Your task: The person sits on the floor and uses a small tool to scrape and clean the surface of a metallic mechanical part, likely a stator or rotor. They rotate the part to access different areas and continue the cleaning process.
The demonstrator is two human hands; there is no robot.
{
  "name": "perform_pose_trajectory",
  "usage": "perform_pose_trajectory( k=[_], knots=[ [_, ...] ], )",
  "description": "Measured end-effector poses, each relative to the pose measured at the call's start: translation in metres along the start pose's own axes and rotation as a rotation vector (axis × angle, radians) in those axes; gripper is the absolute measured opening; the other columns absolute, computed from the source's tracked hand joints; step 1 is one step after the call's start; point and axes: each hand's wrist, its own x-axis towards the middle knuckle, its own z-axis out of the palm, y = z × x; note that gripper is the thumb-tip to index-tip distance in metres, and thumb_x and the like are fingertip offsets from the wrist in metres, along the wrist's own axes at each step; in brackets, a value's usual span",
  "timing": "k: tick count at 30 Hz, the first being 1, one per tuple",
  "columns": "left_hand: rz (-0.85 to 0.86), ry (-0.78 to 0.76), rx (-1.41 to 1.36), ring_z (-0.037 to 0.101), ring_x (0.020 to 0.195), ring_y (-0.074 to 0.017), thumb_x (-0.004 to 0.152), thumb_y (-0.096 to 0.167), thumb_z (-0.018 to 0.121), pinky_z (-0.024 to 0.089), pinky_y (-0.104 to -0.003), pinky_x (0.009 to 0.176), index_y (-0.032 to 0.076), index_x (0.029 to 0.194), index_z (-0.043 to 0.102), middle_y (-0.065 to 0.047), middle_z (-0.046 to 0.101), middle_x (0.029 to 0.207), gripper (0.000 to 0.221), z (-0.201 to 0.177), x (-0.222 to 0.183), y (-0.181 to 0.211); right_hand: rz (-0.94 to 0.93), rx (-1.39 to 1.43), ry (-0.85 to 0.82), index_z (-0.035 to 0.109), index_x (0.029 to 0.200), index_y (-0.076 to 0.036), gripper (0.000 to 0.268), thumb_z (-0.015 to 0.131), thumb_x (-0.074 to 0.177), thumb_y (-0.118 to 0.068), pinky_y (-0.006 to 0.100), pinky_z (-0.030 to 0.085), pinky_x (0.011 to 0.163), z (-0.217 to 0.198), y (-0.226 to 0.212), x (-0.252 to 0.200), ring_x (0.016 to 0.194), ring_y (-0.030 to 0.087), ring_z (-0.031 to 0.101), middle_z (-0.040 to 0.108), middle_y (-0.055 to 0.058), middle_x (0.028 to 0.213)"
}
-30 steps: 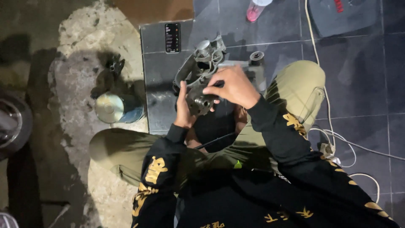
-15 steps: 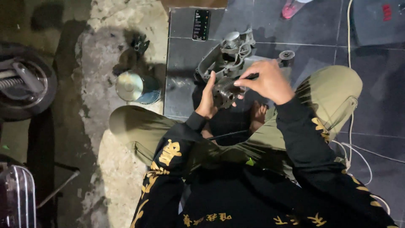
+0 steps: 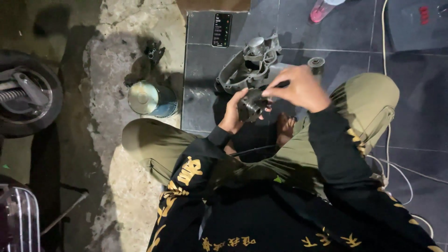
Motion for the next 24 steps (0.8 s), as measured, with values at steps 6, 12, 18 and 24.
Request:
perform_pose_trajectory(
  k=[6, 12, 18, 24],
  knots=[
    [0.047, 0.025, -0.023, 0.071, 0.086, -0.0537, 0.096, 0.04, 0.064, 0.064, -0.065, 0.055, -0.01, 0.116, 0.067, -0.036, 0.071, 0.107, 0.054, -0.027, 0.017, -0.011, -0.022, 0.05, -0.072, 0.082, 0.085, -0.012, 0.019, 0.092, 0.084, -0.028, 0.043, 0.056, 0.073, 0.018, -0.003, 0.007, 0.082, 0.036, 0.073, 0.077, 0.013, 0.082],
    [0.093, 0.026, -0.027, 0.071, 0.088, -0.0516, 0.097, 0.043, 0.059, 0.064, -0.062, 0.058, -0.009, 0.114, 0.067, -0.035, 0.071, 0.107, 0.056, -0.009, 0.004, 0.0, -0.07, -0.098, 0.011, 0.081, 0.083, -0.014, 0.021, 0.093, 0.083, -0.032, 0.04, 0.056, 0.071, 0.012, 0.009, 0.01, 0.078, 0.033, 0.071, 0.074, 0.011, 0.078],
    [0.032, 0.066, 0.014, 0.072, 0.089, -0.0484, 0.094, 0.047, 0.061, 0.064, -0.06, 0.061, -0.008, 0.114, 0.068, -0.033, 0.072, 0.107, 0.059, 0.003, 0.005, 0.002, -0.045, -0.008, 0.038, 0.083, 0.088, -0.008, 0.018, 0.089, 0.09, -0.025, 0.041, 0.055, 0.071, -0.002, 0.006, 0.006, 0.071, 0.032, 0.068, 0.073, 0.013, 0.075],
    [0.003, 0.1, 0.12, 0.073, 0.082, -0.0471, 0.094, 0.053, 0.056, 0.061, -0.052, 0.053, -0.001, 0.112, 0.071, -0.031, 0.074, 0.101, 0.058, -0.033, 0.018, -0.007, -0.096, -0.081, 0.044, 0.082, 0.081, -0.023, 0.017, 0.092, 0.079, -0.036, 0.036, 0.057, 0.077, 0.013, 0.003, 0.007, 0.081, 0.027, 0.074, 0.075, 0.004, 0.077]
  ],
)
